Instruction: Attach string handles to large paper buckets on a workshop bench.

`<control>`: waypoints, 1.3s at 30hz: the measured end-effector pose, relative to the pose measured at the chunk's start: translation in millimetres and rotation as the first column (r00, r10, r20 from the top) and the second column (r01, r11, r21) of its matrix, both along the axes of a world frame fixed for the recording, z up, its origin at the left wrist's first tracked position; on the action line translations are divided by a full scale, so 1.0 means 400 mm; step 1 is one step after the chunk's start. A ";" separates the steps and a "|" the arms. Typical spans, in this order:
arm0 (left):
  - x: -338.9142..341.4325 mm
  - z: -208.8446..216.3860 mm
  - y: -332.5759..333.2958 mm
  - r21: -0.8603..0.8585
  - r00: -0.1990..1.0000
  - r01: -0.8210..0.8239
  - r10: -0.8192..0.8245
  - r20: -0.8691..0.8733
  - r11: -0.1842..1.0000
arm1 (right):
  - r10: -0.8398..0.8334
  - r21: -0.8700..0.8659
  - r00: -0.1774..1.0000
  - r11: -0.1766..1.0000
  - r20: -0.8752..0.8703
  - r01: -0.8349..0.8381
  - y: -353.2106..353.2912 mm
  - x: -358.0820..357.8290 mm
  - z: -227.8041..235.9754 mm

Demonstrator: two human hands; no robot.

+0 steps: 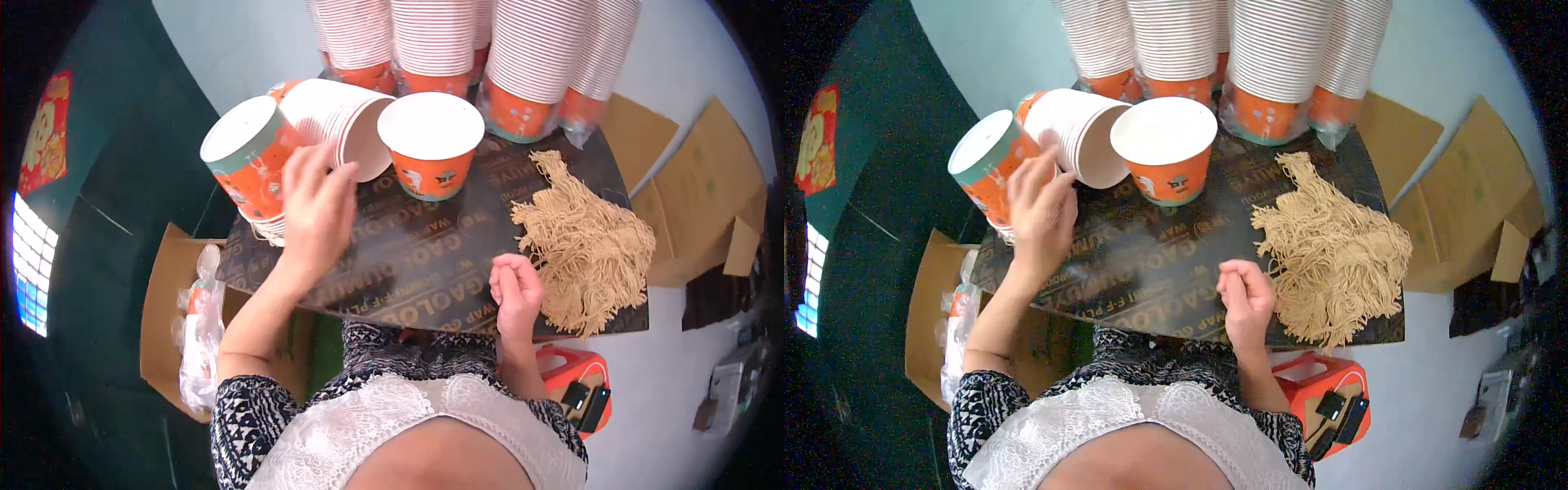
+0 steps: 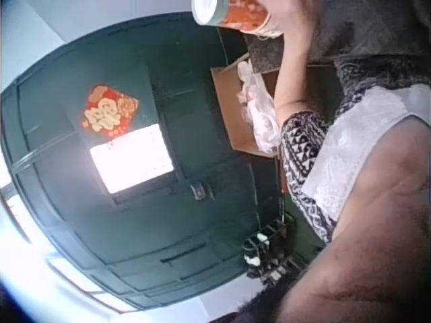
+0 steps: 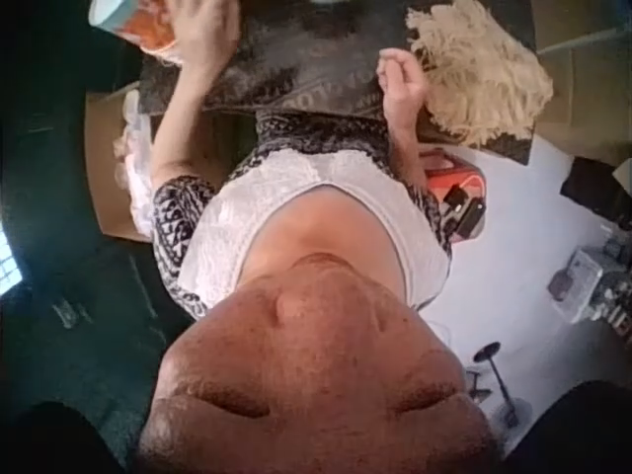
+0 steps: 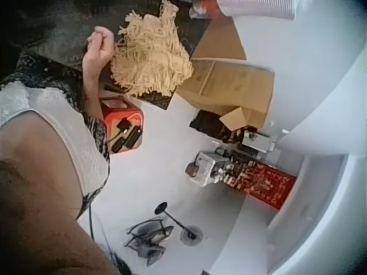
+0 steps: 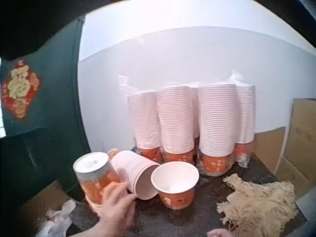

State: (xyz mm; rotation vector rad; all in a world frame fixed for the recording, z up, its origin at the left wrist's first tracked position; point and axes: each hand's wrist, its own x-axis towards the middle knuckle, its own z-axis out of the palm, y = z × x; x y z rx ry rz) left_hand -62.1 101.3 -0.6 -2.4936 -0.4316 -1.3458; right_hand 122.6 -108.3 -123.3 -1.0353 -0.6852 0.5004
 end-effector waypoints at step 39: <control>-0.021 -0.059 -0.143 -0.420 0.924 0.383 -0.352 0.153 0.823 | 0.199 -0.114 -0.104 0.840 0.975 0.530 0.057 0.253 0.081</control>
